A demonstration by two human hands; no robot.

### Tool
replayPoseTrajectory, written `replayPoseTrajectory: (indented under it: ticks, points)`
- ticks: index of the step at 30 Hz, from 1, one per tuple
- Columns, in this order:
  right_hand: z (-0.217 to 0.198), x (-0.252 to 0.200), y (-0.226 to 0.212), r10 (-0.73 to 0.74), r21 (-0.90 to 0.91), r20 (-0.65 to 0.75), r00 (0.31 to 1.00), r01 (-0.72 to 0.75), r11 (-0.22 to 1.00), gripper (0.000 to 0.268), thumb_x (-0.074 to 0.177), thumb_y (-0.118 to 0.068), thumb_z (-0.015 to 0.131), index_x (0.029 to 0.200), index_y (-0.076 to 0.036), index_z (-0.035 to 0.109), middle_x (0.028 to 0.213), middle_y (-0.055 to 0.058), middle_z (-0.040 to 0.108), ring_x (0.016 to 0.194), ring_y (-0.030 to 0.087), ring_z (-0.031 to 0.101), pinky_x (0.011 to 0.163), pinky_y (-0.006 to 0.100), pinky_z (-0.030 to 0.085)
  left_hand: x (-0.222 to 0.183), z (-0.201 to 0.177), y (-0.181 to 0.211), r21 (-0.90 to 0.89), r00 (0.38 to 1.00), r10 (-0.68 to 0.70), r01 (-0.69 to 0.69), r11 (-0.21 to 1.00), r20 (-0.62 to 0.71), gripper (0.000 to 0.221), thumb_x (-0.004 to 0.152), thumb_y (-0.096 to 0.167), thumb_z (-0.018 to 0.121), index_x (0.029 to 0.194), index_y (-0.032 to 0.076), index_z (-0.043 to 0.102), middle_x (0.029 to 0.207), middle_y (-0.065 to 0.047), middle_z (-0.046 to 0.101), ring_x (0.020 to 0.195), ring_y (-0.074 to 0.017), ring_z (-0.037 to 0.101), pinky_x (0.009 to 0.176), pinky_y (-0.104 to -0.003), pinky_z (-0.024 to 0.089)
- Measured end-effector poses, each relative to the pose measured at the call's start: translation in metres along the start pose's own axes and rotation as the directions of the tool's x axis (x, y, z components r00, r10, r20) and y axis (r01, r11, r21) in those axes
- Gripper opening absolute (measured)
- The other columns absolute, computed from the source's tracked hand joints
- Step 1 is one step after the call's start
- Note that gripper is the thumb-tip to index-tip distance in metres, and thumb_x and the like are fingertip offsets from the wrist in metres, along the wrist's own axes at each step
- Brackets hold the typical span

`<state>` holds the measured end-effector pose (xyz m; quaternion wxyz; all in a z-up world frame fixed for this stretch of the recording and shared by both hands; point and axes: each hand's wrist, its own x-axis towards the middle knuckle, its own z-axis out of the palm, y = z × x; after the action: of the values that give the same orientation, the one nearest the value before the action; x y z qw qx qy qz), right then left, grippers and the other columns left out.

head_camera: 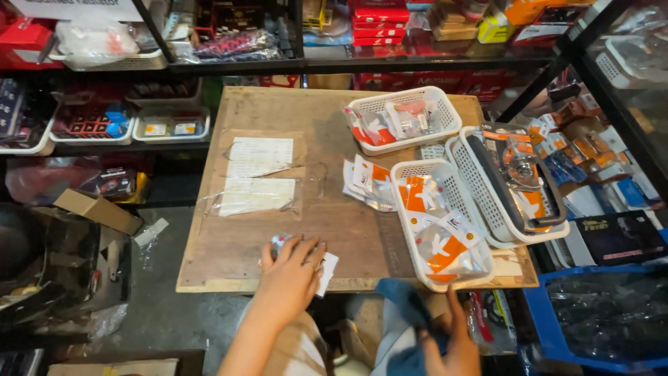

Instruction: Cleaning and sorting small packaged motorcycle parts into baskets using a cloth

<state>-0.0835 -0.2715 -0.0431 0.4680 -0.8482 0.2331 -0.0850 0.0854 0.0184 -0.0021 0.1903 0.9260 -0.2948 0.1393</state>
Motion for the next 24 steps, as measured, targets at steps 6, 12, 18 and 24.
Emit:
replayPoseTrajectory:
  ticks: [6, 12, 18, 24]
  points:
    - [-0.033, 0.039, -0.047, -0.026, -0.181, 0.068, 0.997, 0.038, 0.983, 0.077, 0.087, -0.024, 0.064, 0.158, -0.011, 0.038, 0.081, 0.010, 0.081, 0.062, 0.020, 0.070, 0.061, 0.029, 0.053, -0.003, -0.004, -0.008, 0.133, 0.987, -0.012, -0.010, 0.991, 0.159, 0.070, 0.073, 0.011, 0.065, 0.142, 0.007, 0.054, 0.151, -0.013, 0.047, 0.135, -0.0354, 0.042, 0.107, -0.061, 0.030]
    - [-0.035, 0.050, -0.066, 0.140, -0.369, 0.134, 0.981, -0.081, 0.926, 0.058, 0.089, -0.034, 0.065, 0.146, -0.028, 0.053, 0.076, 0.004, 0.077, 0.061, 0.021, 0.071, 0.059, 0.032, 0.054, 0.011, -0.009, -0.015, 0.055, 0.915, -0.201, 0.195, 0.979, 0.348, 0.054, 0.085, 0.028, 0.073, 0.135, 0.014, 0.057, 0.126, -0.009, 0.060, 0.110, -0.0303, 0.054, 0.088, -0.047, 0.037]
    - [-0.032, 0.058, -0.052, 0.083, -0.288, 0.104, 0.991, -0.050, 0.956, 0.041, 0.087, -0.026, 0.073, 0.127, -0.020, 0.068, 0.076, 0.004, 0.080, 0.056, 0.017, 0.069, 0.056, 0.030, 0.053, 0.041, -0.036, 0.003, -0.237, 0.850, -0.396, 0.488, 0.840, 0.347, 0.038, 0.082, 0.026, 0.077, 0.115, 0.010, 0.067, 0.106, -0.006, 0.069, 0.083, -0.0266, 0.070, 0.074, -0.039, 0.057]
    - [-0.029, 0.075, -0.007, 0.006, 0.062, 0.091, 0.996, -0.011, 0.998, 0.025, 0.088, -0.002, 0.069, 0.112, -0.008, 0.074, 0.065, 0.008, 0.068, 0.057, 0.015, 0.054, 0.054, 0.029, 0.045, 0.098, -0.029, 0.013, -0.858, 0.828, -0.515, 0.418, 0.299, 0.224, 0.049, 0.077, -0.003, 0.076, 0.117, 0.007, 0.051, 0.089, -0.010, 0.069, 0.062, -0.0165, 0.065, 0.054, -0.027, 0.053]
